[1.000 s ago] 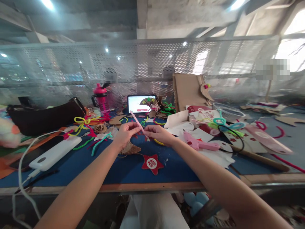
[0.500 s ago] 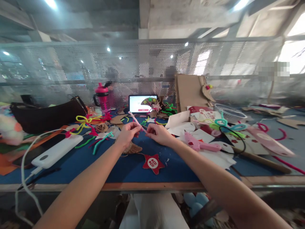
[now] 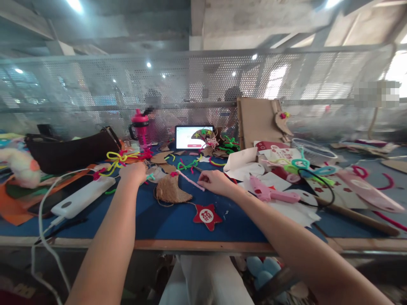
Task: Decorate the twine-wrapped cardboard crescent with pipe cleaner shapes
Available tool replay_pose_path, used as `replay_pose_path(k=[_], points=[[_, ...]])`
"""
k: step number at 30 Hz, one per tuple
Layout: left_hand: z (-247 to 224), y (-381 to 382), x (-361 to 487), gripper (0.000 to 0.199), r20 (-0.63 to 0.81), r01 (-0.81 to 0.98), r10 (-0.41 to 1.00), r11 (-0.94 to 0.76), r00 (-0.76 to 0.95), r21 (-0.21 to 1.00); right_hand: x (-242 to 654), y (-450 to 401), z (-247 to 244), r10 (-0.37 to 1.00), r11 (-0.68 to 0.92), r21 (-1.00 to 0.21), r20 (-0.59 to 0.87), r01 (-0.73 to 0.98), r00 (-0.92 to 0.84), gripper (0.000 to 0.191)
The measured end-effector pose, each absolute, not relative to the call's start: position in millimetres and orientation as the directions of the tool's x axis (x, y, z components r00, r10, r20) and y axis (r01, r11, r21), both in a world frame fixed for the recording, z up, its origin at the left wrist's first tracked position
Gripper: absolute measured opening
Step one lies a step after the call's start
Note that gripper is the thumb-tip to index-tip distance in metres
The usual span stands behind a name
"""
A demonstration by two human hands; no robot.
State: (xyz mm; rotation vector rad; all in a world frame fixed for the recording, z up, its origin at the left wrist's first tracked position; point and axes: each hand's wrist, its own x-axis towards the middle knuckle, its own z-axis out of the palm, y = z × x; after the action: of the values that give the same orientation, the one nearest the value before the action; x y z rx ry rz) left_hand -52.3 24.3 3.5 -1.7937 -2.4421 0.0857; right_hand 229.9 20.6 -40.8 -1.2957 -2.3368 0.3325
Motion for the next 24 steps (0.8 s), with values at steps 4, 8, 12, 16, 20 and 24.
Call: replay_pose_path(k=[4,8,12,16,20,24], points=[[-0.6,28.9,-55.0,0.046,-0.031,0.946,0.952,0.298,-0.304,-0.127,229.9,19.5,-39.3,0.843,0.538,-0.394,0.278,0.745,-0.461,0.015],[2.0,25.6,-50.0,0.031,0.073,0.962,0.962,0.268,-0.264,-0.050,229.3,16.6,-33.5,0.842,0.536,-0.421,0.331,0.732,-0.426,0.015],[6.5,16.4,-24.8,0.018,0.347,0.995,0.934,0.057,-0.080,0.076,228.0,13.0,-29.6,0.831,0.552,-0.464,0.379,0.692,-0.408,0.021],[-1.1,16.1,4.1,0.018,0.533,0.926,0.831,-0.314,0.161,0.211,229.3,14.8,-30.2,0.831,0.553,-0.492,0.384,0.672,-0.403,0.025],[-13.9,29.2,6.6,0.022,0.491,0.873,0.860,-0.339,0.137,0.350,232.6,21.3,-33.3,0.845,0.534,-0.515,0.346,0.670,-0.408,0.027],[-18.1,39.5,4.3,0.034,0.238,0.757,0.887,-0.462,0.395,0.463,234.4,24.1,-34.5,0.865,0.501,-0.525,0.315,0.688,-0.390,0.032]])
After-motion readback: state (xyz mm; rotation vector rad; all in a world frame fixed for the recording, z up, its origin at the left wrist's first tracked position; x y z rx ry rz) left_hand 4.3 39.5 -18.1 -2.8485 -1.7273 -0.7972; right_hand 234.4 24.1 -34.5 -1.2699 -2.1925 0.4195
